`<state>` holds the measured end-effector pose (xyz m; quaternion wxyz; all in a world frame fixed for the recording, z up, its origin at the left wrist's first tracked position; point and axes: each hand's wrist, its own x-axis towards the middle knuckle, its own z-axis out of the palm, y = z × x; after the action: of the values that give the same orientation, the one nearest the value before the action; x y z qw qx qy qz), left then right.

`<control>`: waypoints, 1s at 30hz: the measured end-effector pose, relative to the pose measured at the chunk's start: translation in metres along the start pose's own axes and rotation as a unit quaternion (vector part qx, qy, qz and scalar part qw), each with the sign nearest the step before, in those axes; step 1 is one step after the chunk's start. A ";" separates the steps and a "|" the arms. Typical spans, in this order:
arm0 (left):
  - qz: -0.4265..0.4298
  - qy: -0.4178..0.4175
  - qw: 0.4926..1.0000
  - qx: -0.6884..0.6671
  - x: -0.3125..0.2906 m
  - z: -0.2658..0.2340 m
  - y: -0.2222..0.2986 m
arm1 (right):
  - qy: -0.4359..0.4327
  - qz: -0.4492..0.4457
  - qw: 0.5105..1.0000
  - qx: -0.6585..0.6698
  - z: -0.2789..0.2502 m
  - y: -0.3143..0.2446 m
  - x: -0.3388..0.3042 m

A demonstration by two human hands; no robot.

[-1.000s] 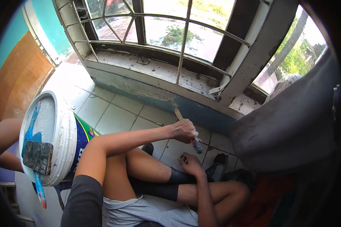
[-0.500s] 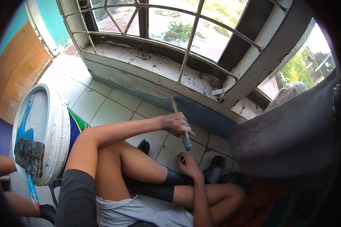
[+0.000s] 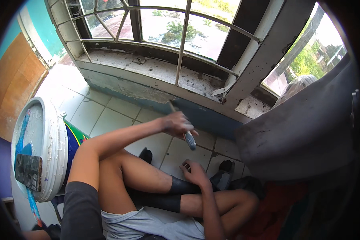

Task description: The person scrapes old paint off the wall beneath a window using a scraper.

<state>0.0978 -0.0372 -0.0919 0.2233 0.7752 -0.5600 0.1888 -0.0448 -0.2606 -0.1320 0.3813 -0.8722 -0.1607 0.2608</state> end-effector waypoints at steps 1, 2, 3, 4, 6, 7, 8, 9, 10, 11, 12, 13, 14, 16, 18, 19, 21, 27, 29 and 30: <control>0.001 0.003 1.000 0.002 -0.005 -0.001 0.000 | 0.013 -0.008 1.000 -0.002 0.003 0.002 0.000; 0.014 -0.002 1.000 0.002 -0.008 -0.001 0.001 | 0.026 -0.017 0.999 -0.004 0.003 0.004 0.000; 0.026 -0.008 1.000 0.002 -0.008 0.002 0.004 | 0.029 -0.019 0.999 -0.007 -0.004 0.006 0.001; 0.055 0.008 0.998 -0.015 0.003 -0.001 0.016 | 0.026 -0.008 0.999 -0.019 -0.006 0.002 0.000; 0.081 0.001 0.996 -0.024 0.025 0.000 0.037 | 0.037 0.010 0.999 -0.007 -0.002 0.004 -0.002; 0.091 0.016 0.996 -0.016 0.031 -0.003 0.041 | 0.024 0.017 0.999 -0.013 -0.001 0.004 -0.001; 0.127 0.026 0.992 -0.011 0.023 -0.003 0.023 | 0.008 0.018 1.000 -0.020 -0.001 0.003 0.000; 0.081 0.026 0.996 0.003 0.009 -0.007 0.008 | 0.014 0.013 1.000 -0.020 0.001 0.002 0.000; 0.046 -0.004 0.999 0.007 -0.008 -0.009 -0.001 | 0.013 0.003 1.000 -0.013 0.003 0.005 -0.001; 0.017 -0.031 0.999 0.009 -0.009 -0.011 -0.003 | 0.019 -0.003 1.000 -0.006 0.003 0.010 -0.001; 0.029 -0.031 0.999 0.013 -0.003 -0.002 0.000 | 0.013 0.001 1.000 0.003 0.002 0.015 -0.002; 0.053 -0.013 0.998 0.000 0.005 0.004 0.011 | 0.029 0.001 1.000 0.007 -0.001 0.017 -0.002; 0.079 0.003 0.997 -0.017 0.010 0.006 0.022 | 0.032 -0.007 0.999 -0.013 -0.001 0.015 -0.002; 0.065 0.017 0.998 0.018 0.023 -0.004 0.029 | 0.045 -0.011 0.998 -0.030 0.004 0.008 0.002; -0.057 -0.031 0.997 0.044 -0.002 -0.009 -0.002 | 0.027 -0.019 0.999 -0.031 0.011 0.010 0.008; -0.052 -0.026 0.997 0.046 -0.011 -0.008 -0.006 | 0.031 -0.019 0.999 -0.036 0.009 0.013 0.005; -0.148 -0.129 0.977 0.086 -0.012 -0.001 -0.007 | 0.039 -0.009 0.999 -0.023 0.006 0.021 0.003; -0.301 -0.207 0.905 -0.217 0.032 0.013 0.081 | 0.066 -0.025 0.997 -0.029 -0.005 0.023 0.008; -0.305 -0.168 0.904 -0.247 0.052 0.002 0.100 | 0.145 -0.061 0.988 0.002 -0.032 0.029 -0.002; -0.328 -0.118 0.893 -0.284 0.059 -0.004 0.105 | 0.221 -0.067 0.972 0.041 -0.049 0.024 -0.010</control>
<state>0.0151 -0.1099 -0.0428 0.4158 0.8348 -0.3257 -0.1554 -0.0230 -0.3099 -0.1183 0.4592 -0.8793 -0.1192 0.0415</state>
